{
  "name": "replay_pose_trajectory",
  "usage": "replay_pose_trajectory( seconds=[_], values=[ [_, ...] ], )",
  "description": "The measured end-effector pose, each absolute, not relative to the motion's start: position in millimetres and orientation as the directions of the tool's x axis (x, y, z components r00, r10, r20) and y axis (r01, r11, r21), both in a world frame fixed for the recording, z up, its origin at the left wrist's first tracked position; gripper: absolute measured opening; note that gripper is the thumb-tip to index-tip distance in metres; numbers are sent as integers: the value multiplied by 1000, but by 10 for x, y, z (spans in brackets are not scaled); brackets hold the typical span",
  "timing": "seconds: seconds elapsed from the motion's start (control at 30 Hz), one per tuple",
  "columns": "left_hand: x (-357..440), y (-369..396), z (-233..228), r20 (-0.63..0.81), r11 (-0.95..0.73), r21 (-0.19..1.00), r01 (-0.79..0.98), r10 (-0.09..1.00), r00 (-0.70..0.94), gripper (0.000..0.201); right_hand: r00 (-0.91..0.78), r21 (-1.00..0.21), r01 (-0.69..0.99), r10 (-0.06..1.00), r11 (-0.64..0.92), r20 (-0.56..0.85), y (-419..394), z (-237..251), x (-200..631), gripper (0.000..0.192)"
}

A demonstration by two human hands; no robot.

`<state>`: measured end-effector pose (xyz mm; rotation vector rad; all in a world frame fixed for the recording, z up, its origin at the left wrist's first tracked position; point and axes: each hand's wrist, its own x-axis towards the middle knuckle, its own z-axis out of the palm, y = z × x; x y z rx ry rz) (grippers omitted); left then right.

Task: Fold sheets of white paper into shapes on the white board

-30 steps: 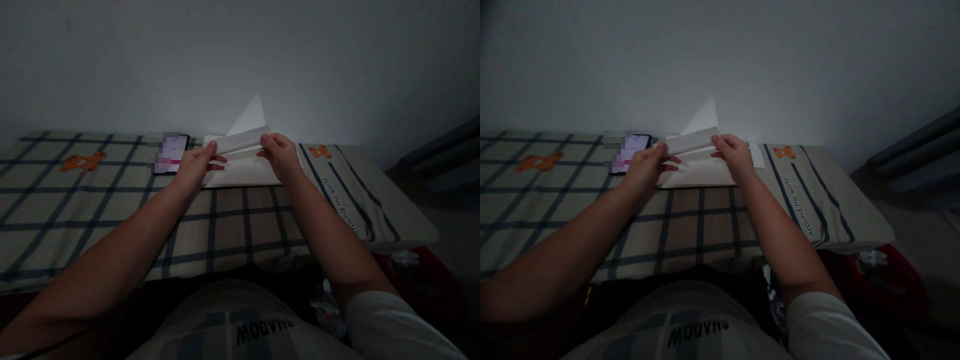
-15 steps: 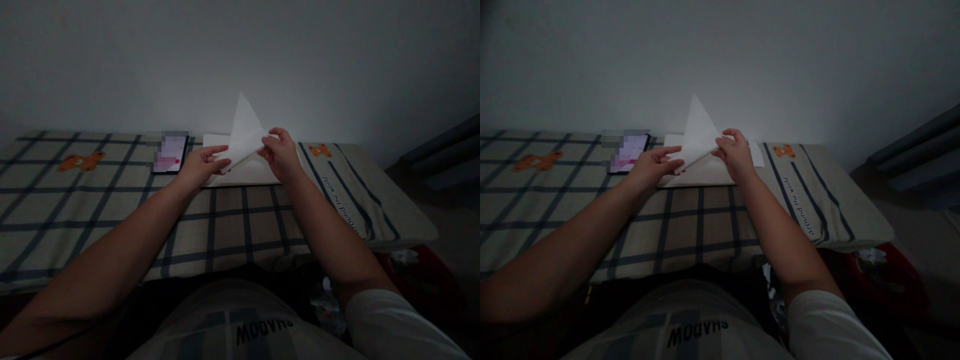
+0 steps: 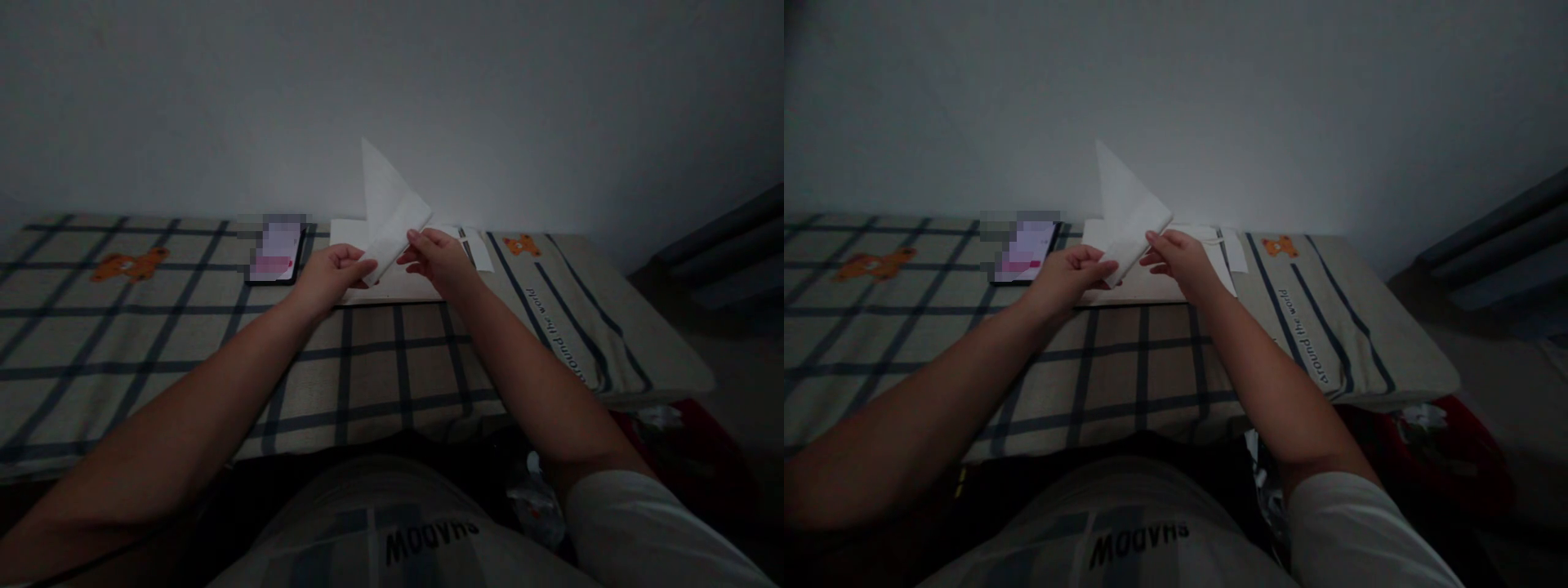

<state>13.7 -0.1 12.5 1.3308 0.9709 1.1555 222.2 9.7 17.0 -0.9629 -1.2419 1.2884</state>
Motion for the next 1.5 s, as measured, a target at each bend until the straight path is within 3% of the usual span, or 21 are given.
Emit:
replay_pose_trajectory(
  seconds=[0.43, 0.83, 1.27, 1.5],
  values=[
    [93, 55, 81, 215, -232, 968, 94, 963, 164, 32, -167, -993, -80, 980, 91, 103, 73, 167, 2214, 33],
    [114, -23, 132, 39, -61, 992, 110, 982, 186, 34, -175, -991, -105, 979, 85, 102, 72, 168, 2219, 27],
    [119, -48, 163, 11, -40, 992, 119, 973, 232, 33, -154, -993, -82, 983, 88, 100, 62, 179, 2197, 29],
    [102, -28, 133, 45, -74, 993, 93, 957, 286, 33, -138, -987, -151, 988, 48, 69, 71, 162, 2192, 44]
  ],
)
